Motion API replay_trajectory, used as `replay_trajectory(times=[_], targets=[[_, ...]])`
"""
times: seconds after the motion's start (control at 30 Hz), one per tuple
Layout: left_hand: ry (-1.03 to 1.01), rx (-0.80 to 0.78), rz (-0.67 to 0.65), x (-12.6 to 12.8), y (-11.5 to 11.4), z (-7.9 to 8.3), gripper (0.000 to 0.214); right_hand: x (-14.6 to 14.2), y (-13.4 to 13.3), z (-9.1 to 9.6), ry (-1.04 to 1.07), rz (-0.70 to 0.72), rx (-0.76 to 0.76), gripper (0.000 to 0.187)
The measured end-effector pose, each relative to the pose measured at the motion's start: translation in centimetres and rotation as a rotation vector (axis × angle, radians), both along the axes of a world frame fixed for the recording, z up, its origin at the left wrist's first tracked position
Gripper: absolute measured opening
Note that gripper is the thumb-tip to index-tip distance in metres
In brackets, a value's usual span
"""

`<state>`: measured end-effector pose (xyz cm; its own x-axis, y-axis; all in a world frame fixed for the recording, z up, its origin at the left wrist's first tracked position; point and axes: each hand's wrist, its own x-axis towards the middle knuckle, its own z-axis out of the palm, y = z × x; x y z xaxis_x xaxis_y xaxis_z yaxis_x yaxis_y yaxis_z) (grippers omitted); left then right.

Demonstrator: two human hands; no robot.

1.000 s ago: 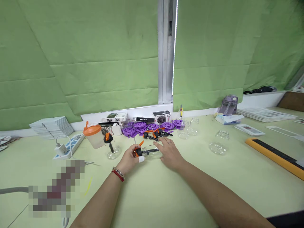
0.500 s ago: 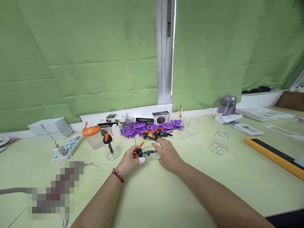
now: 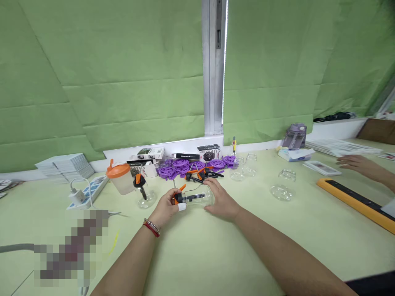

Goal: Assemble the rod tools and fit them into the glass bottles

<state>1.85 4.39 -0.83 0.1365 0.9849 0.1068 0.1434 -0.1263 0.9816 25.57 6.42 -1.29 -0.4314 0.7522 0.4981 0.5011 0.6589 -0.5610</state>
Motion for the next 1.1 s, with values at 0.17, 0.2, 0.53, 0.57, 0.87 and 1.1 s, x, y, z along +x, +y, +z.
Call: replay_trajectory(times=[0.17, 0.2, 0.53, 0.57, 0.87, 1.1], targets=[[0.003, -0.01, -0.021, -0.4, 0.3, -0.6, 0.046, 0.8, 0.7, -0.1, 0.183, 0.138, -0.151, 0.074], [-0.001, -0.011, -0.023, -0.4, 0.3, -0.7, 0.046, 0.9, 0.8, -0.2, 0.225, 0.169, -0.198, 0.074], [-0.087, 0.004, -0.083, 0.2, -0.7, 1.1, 0.048, 1.1, 1.2, -0.9, 0.503, 0.325, -0.541, 0.075], [-0.106, 0.016, -0.09, 0.2, -0.8, 1.3, 0.048, 1.1, 1.2, -0.8, 0.521, 0.333, -0.549, 0.075], [0.041, 0.089, -0.077, -0.1, -1.2, 1.5, 0.049, 0.9, 1.5, -1.3, 0.568, 0.415, -0.531, 0.087], [0.053, 0.075, -0.051, 0.4, -1.5, 1.9, 0.048, 1.3, 1.5, -0.9, 0.592, 0.347, -0.686, 0.084]])
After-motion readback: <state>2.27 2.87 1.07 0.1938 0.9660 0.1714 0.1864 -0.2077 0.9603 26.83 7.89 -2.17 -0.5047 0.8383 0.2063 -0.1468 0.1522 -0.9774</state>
